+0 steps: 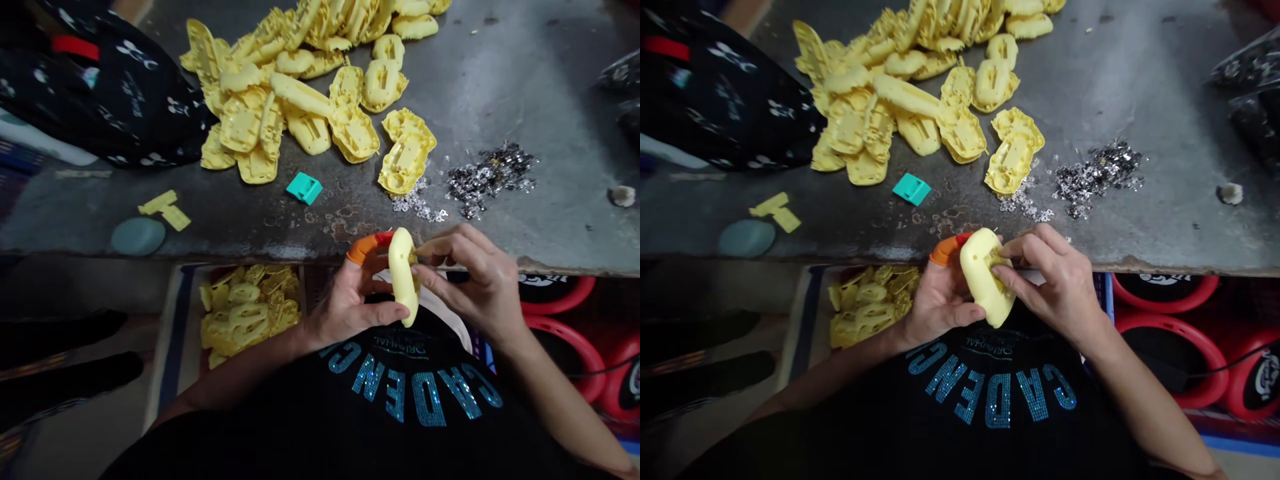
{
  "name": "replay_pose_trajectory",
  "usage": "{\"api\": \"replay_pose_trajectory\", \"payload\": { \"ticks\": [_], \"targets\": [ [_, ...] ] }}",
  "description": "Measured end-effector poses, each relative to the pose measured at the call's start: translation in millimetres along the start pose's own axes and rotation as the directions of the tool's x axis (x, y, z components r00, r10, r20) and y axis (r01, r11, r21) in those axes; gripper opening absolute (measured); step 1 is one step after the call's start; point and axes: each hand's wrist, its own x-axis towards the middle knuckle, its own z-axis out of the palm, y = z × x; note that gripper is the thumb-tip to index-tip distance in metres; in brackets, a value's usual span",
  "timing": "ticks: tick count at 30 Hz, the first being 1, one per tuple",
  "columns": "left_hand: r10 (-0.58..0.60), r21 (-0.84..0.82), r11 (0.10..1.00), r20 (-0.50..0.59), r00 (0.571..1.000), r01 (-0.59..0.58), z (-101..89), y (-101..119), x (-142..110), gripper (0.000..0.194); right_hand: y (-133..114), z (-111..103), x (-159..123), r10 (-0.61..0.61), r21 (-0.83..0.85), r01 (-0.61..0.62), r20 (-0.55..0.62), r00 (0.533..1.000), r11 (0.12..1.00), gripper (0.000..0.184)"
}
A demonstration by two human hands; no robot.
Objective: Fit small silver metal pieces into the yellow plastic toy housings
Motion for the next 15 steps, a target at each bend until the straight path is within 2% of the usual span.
{"api": "replay_pose_trajectory", "payload": {
  "ticks": [5,12,15],
  "targets": [
    [-0.043,-0.035,0.998,0.003,0.999,0.043,-2.4,0.5,-2.5,0.080,-3.5,3.2,4.9,-0.131,-0.269,0.131,0.017,0.991,0.954,0.005],
    [-0.034,-0.121,0.992,-0.049,0.998,0.028,-1.0,-1.6,1.0,0.077,-2.3,5.5,2.3,-0.104,-0.327,0.127,0.087,0.991,0.936,0.008],
    [-0.077,-0.124,0.990,-0.053,0.996,0.070,-0.6,-1.6,0.8,0.076,-3.3,6.0,1.9,-0.118,-0.421,0.141,0.080,0.990,0.896,0.013]
  ]
}}
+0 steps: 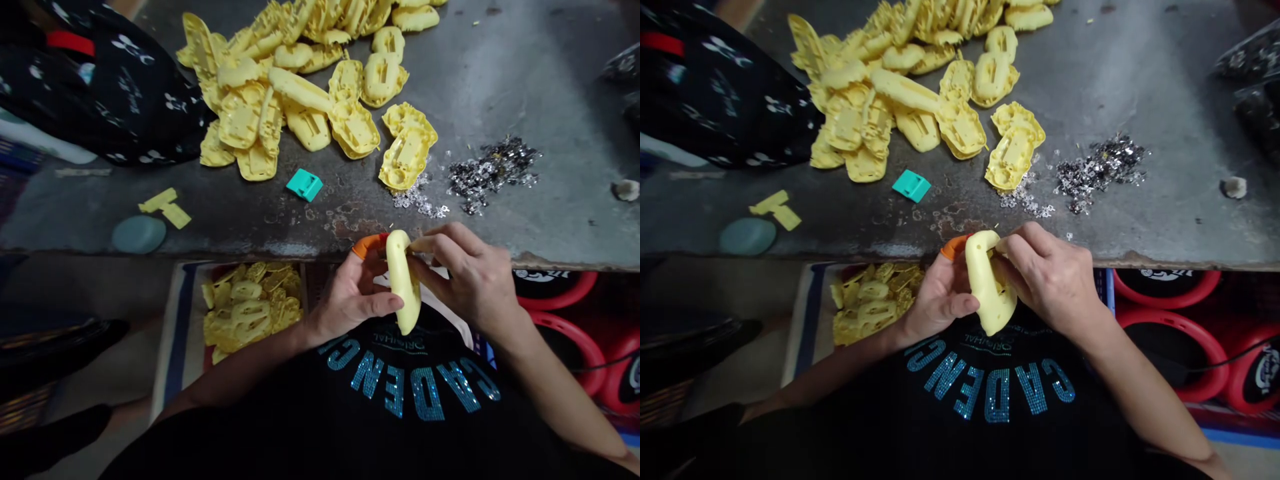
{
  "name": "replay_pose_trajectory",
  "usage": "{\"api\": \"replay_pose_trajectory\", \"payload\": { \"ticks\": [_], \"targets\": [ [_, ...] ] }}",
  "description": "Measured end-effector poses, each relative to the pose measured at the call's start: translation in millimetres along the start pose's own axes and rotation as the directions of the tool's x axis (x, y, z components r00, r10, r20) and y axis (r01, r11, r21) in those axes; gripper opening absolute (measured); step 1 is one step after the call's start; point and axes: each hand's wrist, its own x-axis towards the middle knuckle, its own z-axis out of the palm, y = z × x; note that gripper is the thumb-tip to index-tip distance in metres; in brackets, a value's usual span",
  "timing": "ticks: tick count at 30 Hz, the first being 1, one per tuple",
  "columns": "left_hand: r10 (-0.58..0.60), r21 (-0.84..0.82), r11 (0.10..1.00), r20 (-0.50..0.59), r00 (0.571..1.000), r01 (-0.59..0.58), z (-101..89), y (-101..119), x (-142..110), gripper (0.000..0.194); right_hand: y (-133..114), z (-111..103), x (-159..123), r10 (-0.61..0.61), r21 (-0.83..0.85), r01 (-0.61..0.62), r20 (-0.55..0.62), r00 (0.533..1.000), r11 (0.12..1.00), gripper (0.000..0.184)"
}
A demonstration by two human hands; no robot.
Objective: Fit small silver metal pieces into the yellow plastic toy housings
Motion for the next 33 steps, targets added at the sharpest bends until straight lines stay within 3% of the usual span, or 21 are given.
{"api": "replay_pose_trajectory", "payload": {
  "ticks": [4,7,10,13,16,18,21,24,27,33],
  "targets": [
    [-0.010,-0.001,1.000,-0.005,1.000,0.010,3.1,2,-2,0.071,-4,3,-1,-0.033,-0.129,0.025,-0.059,0.998,0.991,0.014],
    [-0.011,-0.025,1.000,-0.029,1.000,0.011,5.5,2,-1,0.069,-6,12,-4,-0.003,-0.135,-0.008,-0.080,0.997,0.991,0.013],
    [-0.039,-0.023,0.999,-0.047,0.998,0.038,4.8,1,0,0.070,-4,18,-3,0.062,-0.074,-0.060,0.033,0.997,0.995,0.022],
    [-0.075,0.004,0.997,-0.098,0.992,0.076,4.9,1,1,0.074,3,7,-1,0.057,-0.005,-0.056,0.130,0.990,0.998,0.028],
    [-0.115,0.002,0.993,-0.212,0.971,0.118,10.9,8,1,0.074,14,-17,-1,0.052,-0.011,-0.053,-0.025,0.998,0.999,0.013],
    [-0.127,-0.046,0.992,-0.222,0.967,0.120,16.2,15,2,0.074,23,-27,-2,0.100,-0.013,-0.102,-0.070,0.992,0.995,0.006],
    [-0.119,-0.131,0.987,-0.169,0.978,0.097,18.6,25,3,0.076,38,-21,-5,0.254,-0.045,-0.251,0.096,0.963,0.967,0.010],
    [-0.174,-0.195,0.971,-0.173,0.969,0.140,13.5,30,3,0.075,53,-4,-10,0.421,-0.204,-0.375,0.282,0.862,0.904,0.010],
    [-0.247,-0.216,0.954,-0.173,0.953,0.208,9.3,31,3,0.074,64,7,-15,0.469,-0.255,-0.397,0.388,0.793,0.882,0.012],
    [-0.320,-0.162,0.942,-0.153,0.935,0.296,13.6,33,3,0.069,70,8,-18,0.436,-0.237,-0.367,0.419,0.796,0.899,0.016]
  ]
}}
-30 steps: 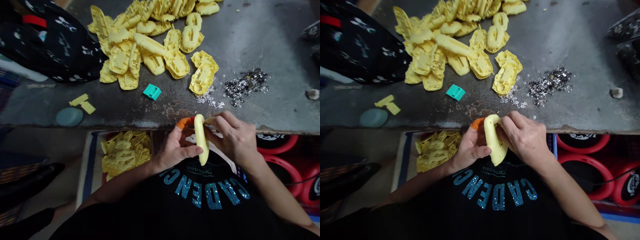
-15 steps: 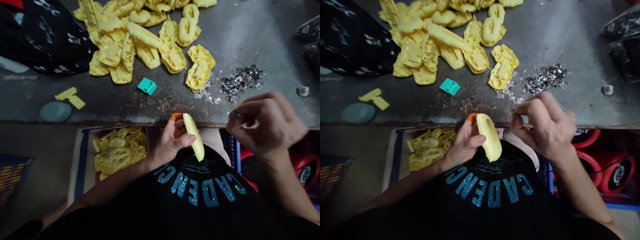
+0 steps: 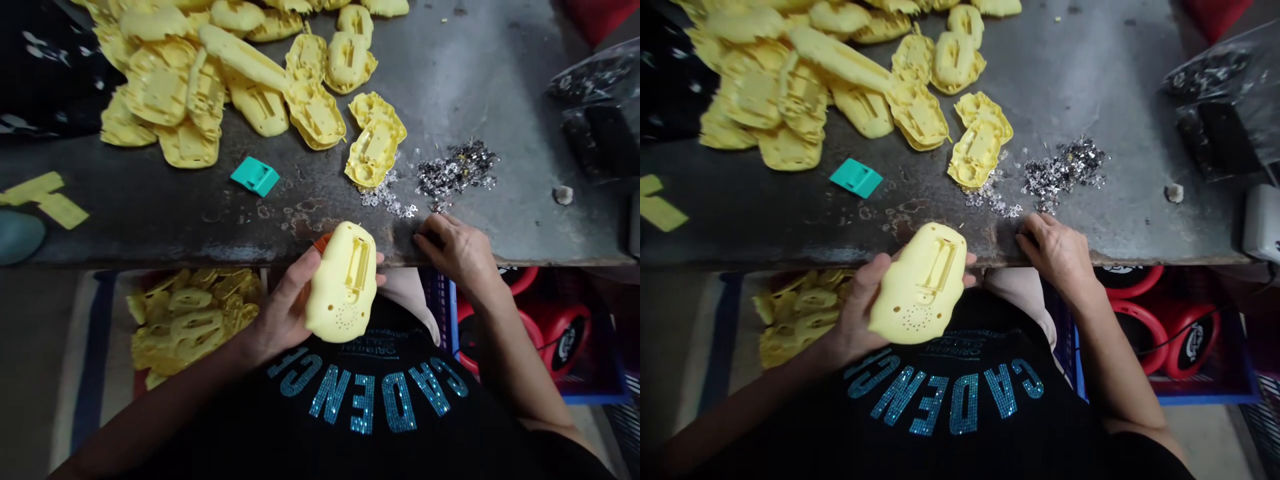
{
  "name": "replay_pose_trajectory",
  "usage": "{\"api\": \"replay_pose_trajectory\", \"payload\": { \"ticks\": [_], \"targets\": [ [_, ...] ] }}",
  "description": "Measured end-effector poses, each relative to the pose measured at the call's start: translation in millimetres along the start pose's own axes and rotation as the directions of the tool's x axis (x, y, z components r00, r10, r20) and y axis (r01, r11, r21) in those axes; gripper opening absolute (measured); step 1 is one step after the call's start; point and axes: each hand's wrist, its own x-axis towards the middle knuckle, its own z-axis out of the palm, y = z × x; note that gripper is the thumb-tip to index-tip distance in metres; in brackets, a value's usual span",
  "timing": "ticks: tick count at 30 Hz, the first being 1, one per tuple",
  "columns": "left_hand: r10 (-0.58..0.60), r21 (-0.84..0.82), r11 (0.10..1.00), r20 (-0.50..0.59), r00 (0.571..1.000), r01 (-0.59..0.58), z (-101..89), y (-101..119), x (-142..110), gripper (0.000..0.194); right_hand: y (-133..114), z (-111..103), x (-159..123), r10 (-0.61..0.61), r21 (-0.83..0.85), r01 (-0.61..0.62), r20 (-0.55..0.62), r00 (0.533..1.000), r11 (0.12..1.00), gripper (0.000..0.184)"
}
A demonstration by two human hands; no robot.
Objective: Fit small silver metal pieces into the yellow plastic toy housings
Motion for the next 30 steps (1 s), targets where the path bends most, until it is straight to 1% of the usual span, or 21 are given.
{"api": "replay_pose_trajectory", "payload": {
  "ticks": [3,6,8,10,12,14,16,17,19,22,25,27,28,30],
  "targets": [
    [-0.001,0.007,1.000,0.005,1.000,0.001,0.2,2,2,0.071,-7,-5,4,0.004,-0.148,0.000,0.023,1.000,0.989,0.015],
    [0.011,0.022,1.000,0.009,1.000,-0.011,-1.0,2,3,0.071,-14,-9,12,-0.042,-0.263,0.052,0.046,0.998,0.963,0.014],
    [0.021,0.020,1.000,0.023,1.000,-0.022,-2.1,2,3,0.067,-15,-11,15,-0.084,-0.297,0.092,0.039,0.996,0.950,0.014],
    [0.038,0.002,0.999,0.042,0.998,-0.038,-4.1,2,2,0.062,-13,-11,15,-0.084,-0.284,0.091,0.037,0.996,0.954,0.011],
    [0.058,-0.022,0.998,0.059,0.997,-0.057,-7.6,1,1,0.056,-7,-10,10,-0.053,-0.191,0.055,0.016,0.998,0.980,0.014],
    [0.070,-0.037,0.997,0.084,0.994,-0.067,-12.0,1,0,0.053,0,-8,1,-0.037,-0.032,0.035,-0.054,0.998,0.999,0.020],
    [0.070,-0.039,0.997,0.094,0.993,-0.067,-15.5,2,0,0.055,7,-4,-6,-0.044,0.105,0.061,-0.152,0.987,0.993,0.020],
    [0.066,-0.039,0.997,0.097,0.993,-0.062,-16.5,2,0,0.057,10,-1,-8,-0.056,0.139,0.083,-0.190,0.980,0.987,0.019],
    [0.043,-0.049,0.998,0.109,0.993,-0.038,-16.6,4,1,0.062,13,6,-9,-0.080,0.152,0.116,-0.223,0.971,0.982,0.018],
    [0.022,-0.059,0.998,0.117,0.993,-0.015,-14.1,5,3,0.063,14,13,-4,-0.092,0.138,0.125,-0.222,0.971,0.982,0.018],
    [0.050,-0.051,0.998,0.105,0.993,-0.044,-11.3,4,6,0.061,9,9,-3,-0.090,0.181,0.140,-0.256,0.962,0.973,0.015],
    [0.059,-0.067,0.996,0.099,0.993,-0.053,-9.2,3,6,0.060,2,0,-7,-0.097,0.288,0.181,-0.281,0.955,0.940,0.011],
    [0.055,-0.082,0.996,0.091,0.994,-0.047,-8.0,2,7,0.058,-1,-4,-10,-0.101,0.364,0.206,-0.286,0.953,0.908,0.009],
    [0.047,-0.097,0.995,0.089,0.995,-0.038,-5.4,4,9,0.055,-7,-10,-15,-0.109,0.529,0.253,-0.288,0.951,0.810,0.003]
  ]
}}
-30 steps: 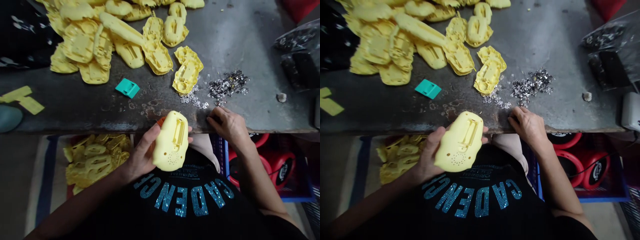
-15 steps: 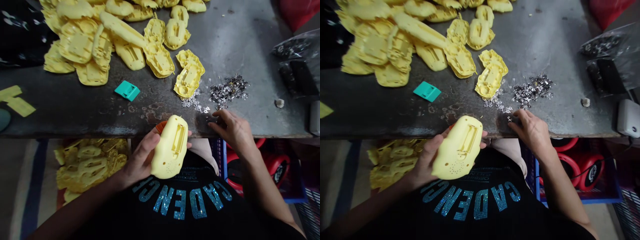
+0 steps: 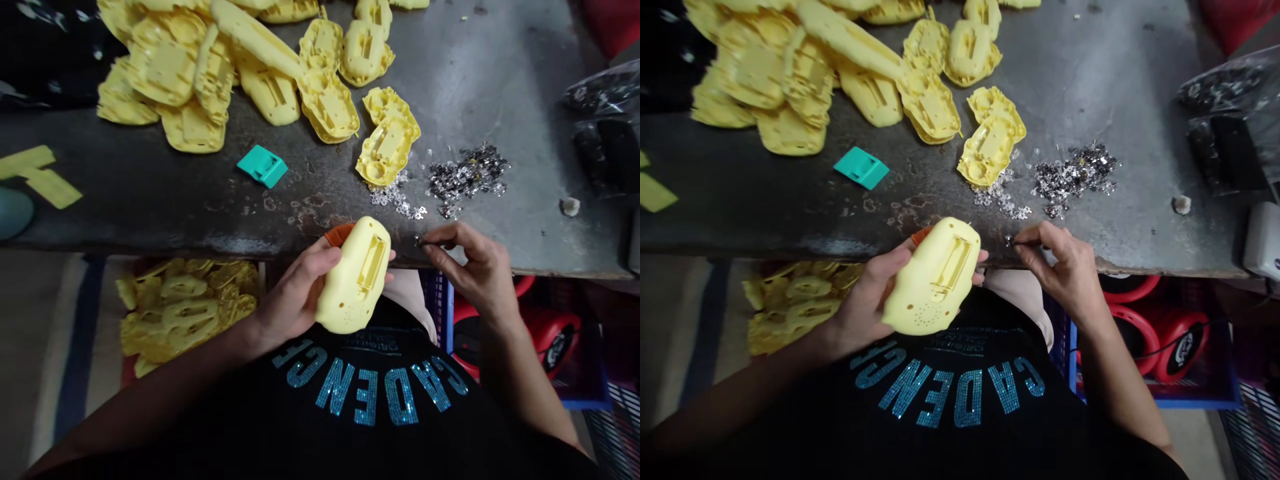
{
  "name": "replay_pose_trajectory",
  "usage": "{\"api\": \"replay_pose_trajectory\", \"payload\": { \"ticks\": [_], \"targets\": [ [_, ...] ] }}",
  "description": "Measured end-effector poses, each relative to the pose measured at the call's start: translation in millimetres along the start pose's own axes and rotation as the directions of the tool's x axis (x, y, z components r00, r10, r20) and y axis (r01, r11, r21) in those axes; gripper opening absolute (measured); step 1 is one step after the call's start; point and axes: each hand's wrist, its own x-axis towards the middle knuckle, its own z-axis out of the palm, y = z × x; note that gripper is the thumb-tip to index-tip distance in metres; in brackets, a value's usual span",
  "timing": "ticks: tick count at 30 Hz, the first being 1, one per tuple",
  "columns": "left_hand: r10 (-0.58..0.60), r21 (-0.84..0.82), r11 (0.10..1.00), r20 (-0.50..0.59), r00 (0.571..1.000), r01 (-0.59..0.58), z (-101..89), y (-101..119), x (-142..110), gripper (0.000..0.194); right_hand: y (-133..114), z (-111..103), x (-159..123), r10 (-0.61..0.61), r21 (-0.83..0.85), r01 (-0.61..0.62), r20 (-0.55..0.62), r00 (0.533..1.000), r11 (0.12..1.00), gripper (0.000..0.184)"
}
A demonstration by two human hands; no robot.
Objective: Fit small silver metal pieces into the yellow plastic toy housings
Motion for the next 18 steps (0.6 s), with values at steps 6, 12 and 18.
{"api": "replay_pose_trajectory", "payload": {
  "ticks": [6,12,18],
  "targets": [
    [0.098,0.225,0.971,-0.069,0.993,-0.081,-2.2,29,32,0.076,-2,7,-5,0.053,0.361,-0.029,-0.056,0.997,0.932,0.006],
    [0.217,0.592,0.799,-0.123,0.968,-0.104,-14.8,58,69,0.060,-3,13,-5,0.017,0.376,0.018,-0.088,0.996,0.926,0.006],
    [0.244,0.853,0.480,0.093,0.965,-0.203,-12.9,77,74,0.046,-6,18,-2,-0.054,0.374,0.092,-0.111,0.992,0.923,0.012]
  ]
}}
